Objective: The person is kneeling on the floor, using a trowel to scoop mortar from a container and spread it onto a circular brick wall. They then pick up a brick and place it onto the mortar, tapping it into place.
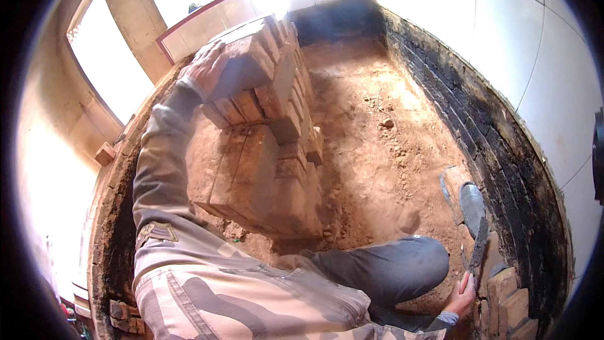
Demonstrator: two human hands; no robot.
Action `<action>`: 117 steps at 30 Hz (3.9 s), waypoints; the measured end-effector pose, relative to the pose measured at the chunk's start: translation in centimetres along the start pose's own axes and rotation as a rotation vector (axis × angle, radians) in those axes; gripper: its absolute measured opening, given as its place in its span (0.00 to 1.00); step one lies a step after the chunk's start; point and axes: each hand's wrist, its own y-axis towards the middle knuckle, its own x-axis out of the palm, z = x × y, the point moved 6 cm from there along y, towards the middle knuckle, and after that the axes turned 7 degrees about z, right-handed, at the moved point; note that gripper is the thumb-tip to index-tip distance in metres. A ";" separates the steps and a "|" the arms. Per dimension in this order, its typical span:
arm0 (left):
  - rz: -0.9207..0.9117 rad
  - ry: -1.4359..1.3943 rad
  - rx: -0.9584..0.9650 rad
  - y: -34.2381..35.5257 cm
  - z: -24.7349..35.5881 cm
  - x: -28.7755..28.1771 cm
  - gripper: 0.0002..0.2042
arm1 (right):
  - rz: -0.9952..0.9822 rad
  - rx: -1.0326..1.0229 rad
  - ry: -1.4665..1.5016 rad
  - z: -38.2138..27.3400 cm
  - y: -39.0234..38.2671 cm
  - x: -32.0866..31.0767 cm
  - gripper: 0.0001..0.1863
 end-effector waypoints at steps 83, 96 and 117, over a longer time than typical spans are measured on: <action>-0.132 -1.116 1.021 4.0 86.3 39.8 0.24 | 1.228 1.149 -0.168 -12.3 -43.3 -23.7 0.11; -0.175 -1.010 1.028 4.9 93.6 39.2 0.26 | 0.705 2.262 -0.805 -21.3 -83.3 0.4 0.23; -1.078 -1.646 1.234 -4.8 83.0 5.3 0.33 | 0.687 2.116 -0.526 -8.8 -75.0 6.9 0.31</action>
